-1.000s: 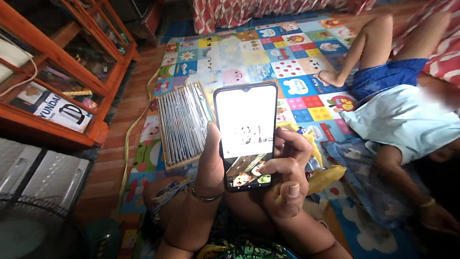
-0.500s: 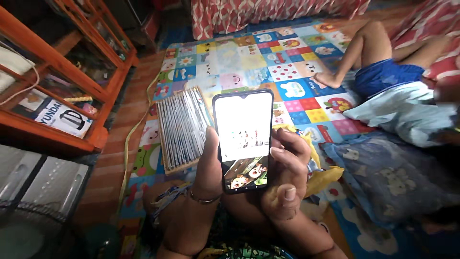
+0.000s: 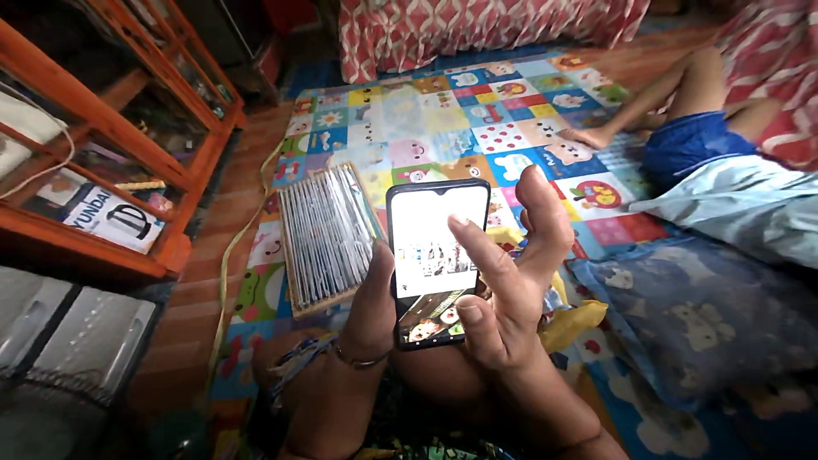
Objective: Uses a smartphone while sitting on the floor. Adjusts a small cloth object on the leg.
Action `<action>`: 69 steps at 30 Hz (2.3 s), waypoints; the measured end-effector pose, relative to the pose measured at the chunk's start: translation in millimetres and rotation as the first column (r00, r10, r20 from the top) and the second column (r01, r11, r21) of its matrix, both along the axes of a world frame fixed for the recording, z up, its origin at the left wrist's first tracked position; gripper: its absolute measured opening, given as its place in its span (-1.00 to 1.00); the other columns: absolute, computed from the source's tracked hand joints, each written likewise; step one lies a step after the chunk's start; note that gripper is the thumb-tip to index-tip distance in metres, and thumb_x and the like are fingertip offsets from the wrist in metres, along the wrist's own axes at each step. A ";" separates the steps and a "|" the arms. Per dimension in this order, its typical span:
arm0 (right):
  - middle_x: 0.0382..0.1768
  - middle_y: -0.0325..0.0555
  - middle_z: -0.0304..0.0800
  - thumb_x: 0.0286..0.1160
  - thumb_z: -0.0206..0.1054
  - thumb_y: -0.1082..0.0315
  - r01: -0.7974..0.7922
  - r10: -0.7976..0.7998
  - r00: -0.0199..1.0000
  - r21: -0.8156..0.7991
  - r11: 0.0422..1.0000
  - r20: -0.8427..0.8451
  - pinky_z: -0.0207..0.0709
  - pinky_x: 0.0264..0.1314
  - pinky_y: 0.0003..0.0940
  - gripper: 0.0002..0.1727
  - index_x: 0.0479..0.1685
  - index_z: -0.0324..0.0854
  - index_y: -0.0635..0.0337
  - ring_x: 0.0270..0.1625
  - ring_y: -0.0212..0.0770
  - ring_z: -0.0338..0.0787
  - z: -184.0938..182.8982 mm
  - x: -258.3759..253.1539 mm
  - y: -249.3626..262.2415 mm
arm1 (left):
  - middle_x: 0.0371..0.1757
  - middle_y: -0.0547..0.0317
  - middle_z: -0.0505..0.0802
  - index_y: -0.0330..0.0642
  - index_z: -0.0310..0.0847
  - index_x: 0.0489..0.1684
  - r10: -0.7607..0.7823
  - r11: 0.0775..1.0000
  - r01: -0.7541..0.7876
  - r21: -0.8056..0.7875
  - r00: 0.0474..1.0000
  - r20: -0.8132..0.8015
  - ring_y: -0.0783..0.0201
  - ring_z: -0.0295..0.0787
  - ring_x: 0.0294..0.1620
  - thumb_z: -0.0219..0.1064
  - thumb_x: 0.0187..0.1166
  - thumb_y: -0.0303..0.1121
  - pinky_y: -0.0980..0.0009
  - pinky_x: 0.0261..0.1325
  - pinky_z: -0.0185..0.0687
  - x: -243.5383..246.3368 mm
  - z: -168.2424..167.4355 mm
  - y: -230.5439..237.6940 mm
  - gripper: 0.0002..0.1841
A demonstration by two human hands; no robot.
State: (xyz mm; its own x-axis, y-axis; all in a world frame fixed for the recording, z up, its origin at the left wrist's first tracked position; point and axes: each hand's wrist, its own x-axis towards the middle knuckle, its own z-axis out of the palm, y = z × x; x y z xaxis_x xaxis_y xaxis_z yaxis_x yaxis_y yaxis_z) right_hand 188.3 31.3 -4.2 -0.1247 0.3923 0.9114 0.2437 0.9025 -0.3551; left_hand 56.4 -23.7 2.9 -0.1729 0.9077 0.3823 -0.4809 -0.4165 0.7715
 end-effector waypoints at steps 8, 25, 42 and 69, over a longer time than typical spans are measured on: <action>0.85 -0.28 -0.02 0.73 -0.13 -0.36 -0.043 0.043 0.991 -0.002 0.999 -0.125 -0.05 0.88 -0.06 -0.33 0.64 0.41 -0.27 0.89 -0.17 -0.07 -3.1 0.8 -4.8 | 0.11 0.39 0.90 0.19 0.74 0.22 0.011 0.999 -0.011 -0.047 1.000 -0.012 0.48 0.81 0.21 0.27 0.48 0.31 0.39 0.34 0.72 -0.5 -2.3 2.5 -0.46; 0.71 -0.48 0.25 0.74 -0.07 -0.28 -0.333 0.301 0.886 -0.033 0.942 -0.354 0.27 0.71 -0.32 -0.41 0.72 0.25 -0.47 0.71 -0.28 0.31 -49.6 -6.7 -14.7 | 0.05 0.32 0.86 0.04 0.62 0.26 0.086 0.993 -0.079 -0.082 0.993 0.082 0.49 0.78 0.18 -0.02 0.83 0.03 0.47 0.25 0.73 15.0 9.8 0.8 -0.60; 0.66 -0.43 0.29 0.77 -0.10 -0.23 -0.337 0.314 0.890 -0.015 0.941 -0.331 0.27 0.70 -0.35 -0.42 0.72 0.24 -0.38 0.68 -0.30 0.33 -50.5 -7.5 -12.8 | 0.13 0.43 0.89 0.24 0.72 0.24 0.006 0.999 -0.007 -0.039 1.000 -0.011 0.49 0.80 0.23 0.25 0.50 0.32 0.39 0.35 0.71 3.0 -0.5 4.2 -0.47; 0.62 -0.42 0.33 0.78 -0.12 -0.22 -0.344 0.318 0.892 -0.024 0.939 -0.322 0.31 0.68 -0.35 -0.44 0.65 0.32 -0.32 0.68 -0.27 0.34 -52.6 -5.4 -13.4 | 0.13 0.41 0.90 0.22 0.70 0.29 -0.034 0.999 0.034 0.031 0.999 -0.005 0.48 0.81 0.21 0.15 0.61 0.27 0.39 0.33 0.72 3.7 -0.6 4.3 -0.50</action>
State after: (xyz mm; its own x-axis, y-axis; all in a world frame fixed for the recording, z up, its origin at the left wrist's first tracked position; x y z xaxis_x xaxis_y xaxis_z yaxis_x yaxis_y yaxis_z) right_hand 182.9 17.9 -56.8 0.0223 0.4489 0.8933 -0.1975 0.8779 -0.4362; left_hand 60.1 -19.4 2.3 -0.1405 0.9007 0.4110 -0.4912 -0.4238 0.7610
